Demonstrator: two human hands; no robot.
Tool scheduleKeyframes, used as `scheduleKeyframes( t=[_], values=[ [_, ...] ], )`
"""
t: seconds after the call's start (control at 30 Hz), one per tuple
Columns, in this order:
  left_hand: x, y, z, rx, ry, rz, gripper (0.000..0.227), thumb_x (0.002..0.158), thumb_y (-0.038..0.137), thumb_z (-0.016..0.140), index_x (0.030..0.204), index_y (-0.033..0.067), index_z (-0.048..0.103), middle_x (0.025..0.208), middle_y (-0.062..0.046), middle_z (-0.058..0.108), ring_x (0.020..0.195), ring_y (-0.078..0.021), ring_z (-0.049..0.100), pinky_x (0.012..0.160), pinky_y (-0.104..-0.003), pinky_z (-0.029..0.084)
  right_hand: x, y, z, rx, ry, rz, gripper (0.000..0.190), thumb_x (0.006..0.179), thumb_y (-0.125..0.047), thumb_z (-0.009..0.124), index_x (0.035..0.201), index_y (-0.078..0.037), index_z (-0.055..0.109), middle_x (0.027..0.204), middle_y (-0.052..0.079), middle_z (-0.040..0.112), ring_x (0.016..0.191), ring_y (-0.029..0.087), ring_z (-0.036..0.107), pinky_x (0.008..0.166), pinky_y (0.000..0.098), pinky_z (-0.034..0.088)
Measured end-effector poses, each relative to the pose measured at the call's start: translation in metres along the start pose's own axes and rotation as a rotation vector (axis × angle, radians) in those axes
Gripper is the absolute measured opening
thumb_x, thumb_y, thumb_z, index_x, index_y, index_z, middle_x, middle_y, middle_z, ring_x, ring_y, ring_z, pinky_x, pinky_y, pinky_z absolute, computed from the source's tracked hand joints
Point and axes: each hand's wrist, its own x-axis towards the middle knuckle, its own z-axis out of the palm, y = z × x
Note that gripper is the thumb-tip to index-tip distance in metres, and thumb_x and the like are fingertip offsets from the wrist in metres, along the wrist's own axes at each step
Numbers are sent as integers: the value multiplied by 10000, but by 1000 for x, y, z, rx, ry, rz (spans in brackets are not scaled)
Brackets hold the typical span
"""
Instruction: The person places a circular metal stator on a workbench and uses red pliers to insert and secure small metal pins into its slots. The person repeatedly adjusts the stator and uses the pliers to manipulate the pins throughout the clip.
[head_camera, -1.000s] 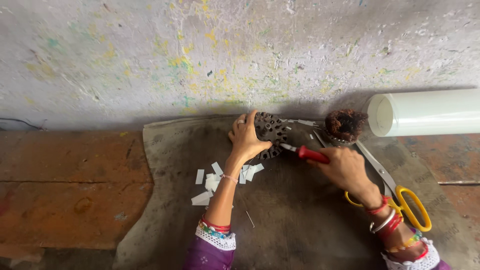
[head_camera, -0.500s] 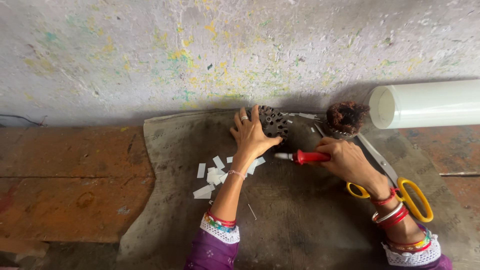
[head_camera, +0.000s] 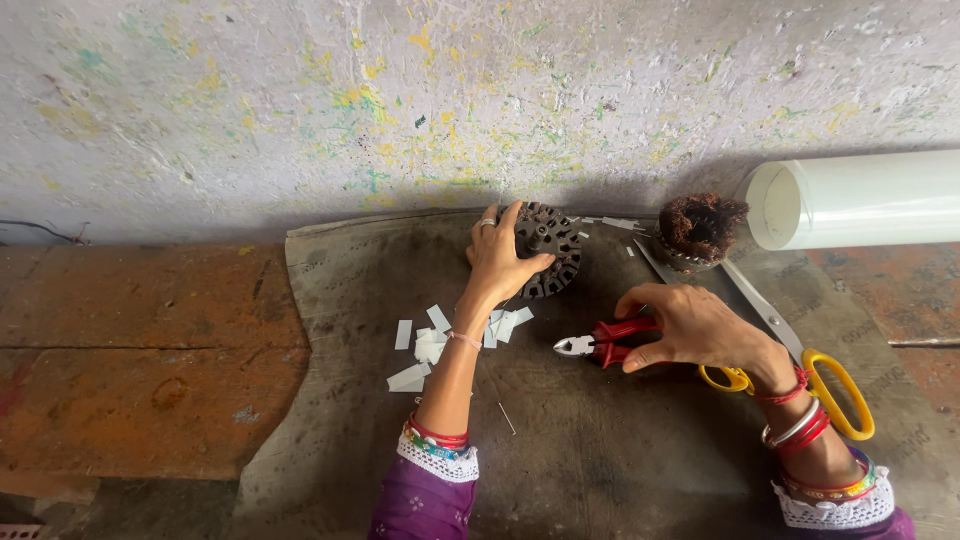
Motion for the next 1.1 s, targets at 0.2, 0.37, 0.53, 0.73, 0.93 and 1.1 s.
scheduleKeyframes(
  t=[0.2,0.37,0.53,0.73,0.93,1.1],
  values=[
    [-4,8,8,59,228,8,1058,706,581,849,1503,22,434,1385,-281,548,1327,-411,477,1097,-584,344,-2,12,1,-184,73,-262,822,530,-549,921,1216,-137,728,1132,51,699,993,349,642,822,457,511],
    [1,10,0,268,284,33,1140,634,681,863,1418,-55,483,1338,-336,545,1252,-414,519,1140,-599,307,1,12,3,-152,-20,-151,698,577,-344,891,1217,-138,707,1093,32,672,965,299,685,841,413,560],
    [3,2,-1,129,279,-70,1144,632,678,840,1433,-59,491,1315,-362,528,1283,-458,471,1092,-596,319,1,13,1,-155,47,-1,572,645,-284,752,1179,-86,705,1086,69,688,913,293,714,812,408,568],
    [8,-13,3,124,273,65,1024,691,670,817,1332,-87,564,1118,-325,669,1254,-449,533,1146,-676,213,-2,36,-2,149,226,-20,506,672,-242,666,1127,-23,705,802,122,694,714,268,670,682,384,513],
    [9,-6,0,157,225,29,918,694,652,811,1209,-87,630,951,-240,705,1008,-354,664,1166,-546,354,13,46,21,740,330,87,322,903,-262,639,1015,40,658,699,89,575,617,201,520,568,377,415],
    [4,2,-4,127,325,66,755,672,540,825,1108,-51,655,878,-182,714,958,-341,628,999,-510,456,22,39,38,92,527,146,408,854,-409,697,1110,-93,710,706,136,669,639,310,635,629,443,487]
  ],
)
